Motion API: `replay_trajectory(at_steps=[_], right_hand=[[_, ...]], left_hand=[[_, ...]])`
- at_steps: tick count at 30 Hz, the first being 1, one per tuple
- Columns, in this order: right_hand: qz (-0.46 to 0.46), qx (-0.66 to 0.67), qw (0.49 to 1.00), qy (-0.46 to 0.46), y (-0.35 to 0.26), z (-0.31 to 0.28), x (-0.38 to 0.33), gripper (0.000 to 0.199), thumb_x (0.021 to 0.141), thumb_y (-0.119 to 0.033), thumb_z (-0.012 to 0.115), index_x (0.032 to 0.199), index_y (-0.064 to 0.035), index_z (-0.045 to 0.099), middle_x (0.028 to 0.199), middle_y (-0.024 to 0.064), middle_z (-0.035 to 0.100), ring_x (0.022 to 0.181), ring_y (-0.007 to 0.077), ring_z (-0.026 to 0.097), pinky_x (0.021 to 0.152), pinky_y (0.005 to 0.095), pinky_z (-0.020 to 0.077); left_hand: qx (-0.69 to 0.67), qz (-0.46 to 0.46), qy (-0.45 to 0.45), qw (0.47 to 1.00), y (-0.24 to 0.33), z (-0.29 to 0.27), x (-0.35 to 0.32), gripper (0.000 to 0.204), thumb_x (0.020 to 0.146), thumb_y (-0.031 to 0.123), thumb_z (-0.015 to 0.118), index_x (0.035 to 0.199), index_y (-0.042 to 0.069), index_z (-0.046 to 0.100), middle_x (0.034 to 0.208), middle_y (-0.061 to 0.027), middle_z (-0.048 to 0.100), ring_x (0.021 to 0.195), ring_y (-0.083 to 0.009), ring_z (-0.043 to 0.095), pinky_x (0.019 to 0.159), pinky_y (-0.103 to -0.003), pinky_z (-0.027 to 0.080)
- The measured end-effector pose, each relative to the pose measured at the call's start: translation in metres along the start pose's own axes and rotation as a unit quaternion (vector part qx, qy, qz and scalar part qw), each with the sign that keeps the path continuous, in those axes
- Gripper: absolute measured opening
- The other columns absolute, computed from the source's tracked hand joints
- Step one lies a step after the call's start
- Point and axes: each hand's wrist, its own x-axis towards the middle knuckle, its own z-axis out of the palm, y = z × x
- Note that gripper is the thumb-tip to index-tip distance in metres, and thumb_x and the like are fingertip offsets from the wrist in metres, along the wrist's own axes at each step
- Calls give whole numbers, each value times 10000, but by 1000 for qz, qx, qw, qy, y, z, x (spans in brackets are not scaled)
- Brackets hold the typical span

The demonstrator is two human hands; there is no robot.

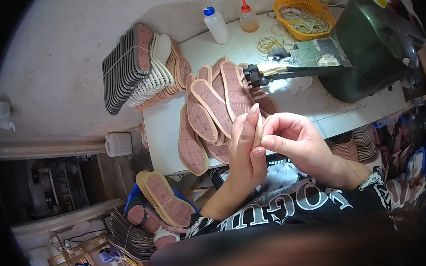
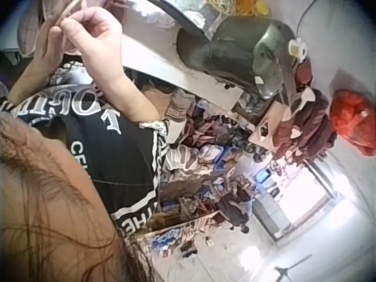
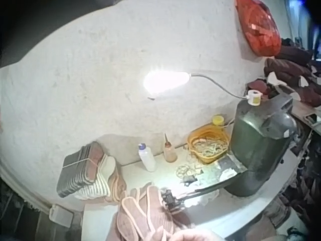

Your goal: The recorder is applying glue to the edges of pink shoe insoles and stacking them.

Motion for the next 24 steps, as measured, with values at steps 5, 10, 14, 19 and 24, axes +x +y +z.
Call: replay_trajectory(at_steps=[5,10,14,19,24], right_hand=[[-9,-11,999,38,-1,-8,5,202,845,-94,715,857,-64,516,796,-42,531,727,26,515,649,169,446],[-42,-39,997,41,9,-18,14,248,820,-116,745,830,-86,499,764,-70,468,680,9,400,595,159,360],[-54,-77,995,42,10,-20,16,236,814,-123,748,825,-83,516,769,-68,469,707,16,401,625,167,352],[-117,-183,975,49,7,-15,14,155,822,-132,732,860,-51,606,803,-49,519,740,38,438,668,195,367],[-194,-247,948,57,10,-13,11,115,824,-102,710,908,-34,670,821,-30,555,743,46,461,669,210,374]], left_hand=[[-20,-44,-49,998,4,-2,1,556,997,349,380,1409,-24,354,1111,-228,549,999,-345,543,874,-420,435],[-103,-66,-43,992,-2,4,2,607,997,417,385,1409,-28,354,1142,-216,555,986,-290,582,875,-370,454],[-163,-130,-57,976,-7,4,-5,818,934,587,387,1459,-15,213,1247,-153,504,1141,-215,517,1002,-343,393],[-242,-171,-11,955,-4,8,2,886,894,637,415,1470,8,176,1252,-158,491,1133,-211,512,977,-347,410],[-218,-197,-28,955,-2,7,4,926,874,666,420,1474,12,157,1181,-155,519,1041,-190,535,906,-333,440]])
